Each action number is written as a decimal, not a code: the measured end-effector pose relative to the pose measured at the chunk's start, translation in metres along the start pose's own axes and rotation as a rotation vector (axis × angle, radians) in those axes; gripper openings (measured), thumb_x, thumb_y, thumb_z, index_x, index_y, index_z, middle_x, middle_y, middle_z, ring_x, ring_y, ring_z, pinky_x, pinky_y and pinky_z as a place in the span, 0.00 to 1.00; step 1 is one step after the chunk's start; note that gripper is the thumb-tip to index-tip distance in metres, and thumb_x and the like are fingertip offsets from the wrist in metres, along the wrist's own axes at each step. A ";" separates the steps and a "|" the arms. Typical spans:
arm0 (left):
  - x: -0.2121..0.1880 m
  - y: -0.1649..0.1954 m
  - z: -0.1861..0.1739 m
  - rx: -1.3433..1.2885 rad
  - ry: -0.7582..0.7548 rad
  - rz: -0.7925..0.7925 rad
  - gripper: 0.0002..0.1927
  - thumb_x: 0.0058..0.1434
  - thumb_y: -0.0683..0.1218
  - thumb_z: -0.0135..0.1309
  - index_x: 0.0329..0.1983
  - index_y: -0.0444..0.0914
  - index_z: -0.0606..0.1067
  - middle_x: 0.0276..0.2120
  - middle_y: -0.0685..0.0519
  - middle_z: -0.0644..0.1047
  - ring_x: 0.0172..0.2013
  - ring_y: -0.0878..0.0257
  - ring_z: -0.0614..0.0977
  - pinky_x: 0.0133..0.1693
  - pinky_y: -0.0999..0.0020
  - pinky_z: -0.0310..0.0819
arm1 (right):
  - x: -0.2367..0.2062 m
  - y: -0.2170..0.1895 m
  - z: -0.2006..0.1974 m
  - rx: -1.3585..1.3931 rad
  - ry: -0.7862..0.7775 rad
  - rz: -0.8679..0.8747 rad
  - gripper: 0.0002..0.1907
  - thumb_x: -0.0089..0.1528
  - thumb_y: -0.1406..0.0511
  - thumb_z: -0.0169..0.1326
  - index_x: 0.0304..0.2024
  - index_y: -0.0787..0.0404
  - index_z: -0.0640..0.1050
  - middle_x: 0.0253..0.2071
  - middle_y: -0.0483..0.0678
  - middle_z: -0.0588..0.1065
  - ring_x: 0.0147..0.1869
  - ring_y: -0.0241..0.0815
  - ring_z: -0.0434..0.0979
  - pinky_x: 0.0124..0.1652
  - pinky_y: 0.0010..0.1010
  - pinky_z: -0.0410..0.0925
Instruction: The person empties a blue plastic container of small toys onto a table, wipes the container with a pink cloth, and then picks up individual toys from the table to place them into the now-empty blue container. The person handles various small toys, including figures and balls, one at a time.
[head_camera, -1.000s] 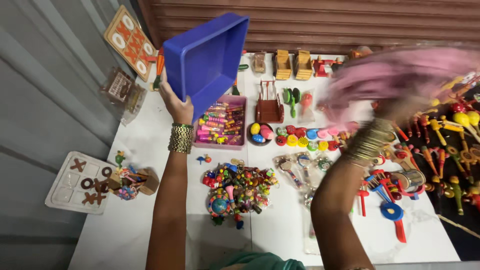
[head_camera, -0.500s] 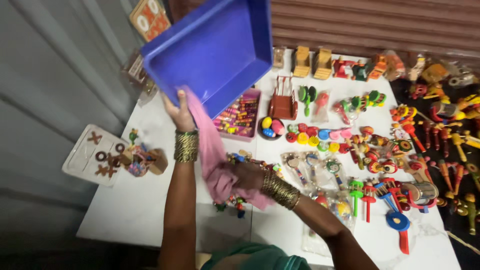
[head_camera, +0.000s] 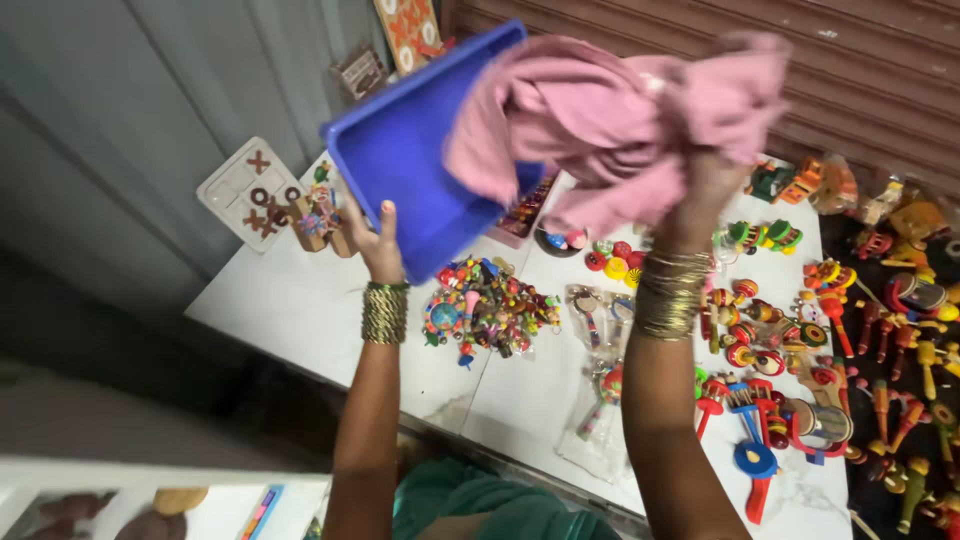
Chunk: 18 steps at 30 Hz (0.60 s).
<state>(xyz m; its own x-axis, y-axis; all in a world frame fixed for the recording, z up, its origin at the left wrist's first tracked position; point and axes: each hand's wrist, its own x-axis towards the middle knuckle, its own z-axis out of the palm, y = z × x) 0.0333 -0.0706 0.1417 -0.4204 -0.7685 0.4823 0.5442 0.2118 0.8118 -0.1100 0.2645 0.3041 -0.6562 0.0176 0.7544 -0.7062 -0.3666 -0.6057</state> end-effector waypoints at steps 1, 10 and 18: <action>-0.010 0.003 -0.001 -0.006 0.009 -0.064 0.45 0.68 0.57 0.59 0.80 0.32 0.54 0.74 0.41 0.64 0.70 0.52 0.69 0.72 0.60 0.60 | -0.007 0.005 0.015 -0.110 0.035 -0.029 0.20 0.68 0.66 0.59 0.61 0.68 0.74 0.54 0.52 0.76 0.56 0.42 0.77 0.57 0.32 0.72; -0.090 0.052 -0.031 0.408 -0.112 0.078 0.46 0.66 0.56 0.59 0.80 0.37 0.52 0.64 0.38 0.67 0.64 0.46 0.69 0.66 0.53 0.60 | -0.139 0.041 0.135 -0.720 -0.367 0.032 0.64 0.50 0.50 0.73 0.74 0.69 0.50 0.70 0.70 0.59 0.74 0.67 0.61 0.71 0.47 0.58; -0.131 0.110 -0.095 0.421 -0.188 0.209 0.45 0.68 0.64 0.56 0.79 0.40 0.55 0.57 0.41 0.72 0.58 0.46 0.73 0.63 0.53 0.65 | -0.256 -0.015 0.144 -1.179 -0.725 0.374 0.50 0.49 0.54 0.72 0.69 0.53 0.63 0.71 0.58 0.60 0.67 0.66 0.66 0.56 0.51 0.68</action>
<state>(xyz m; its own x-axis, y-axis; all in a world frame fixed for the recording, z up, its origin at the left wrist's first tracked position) 0.2174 -0.0042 0.1365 -0.4786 -0.5695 0.6683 0.3071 0.6044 0.7351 0.1066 0.1318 0.1561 -0.8247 -0.5076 0.2492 -0.5655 0.7346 -0.3750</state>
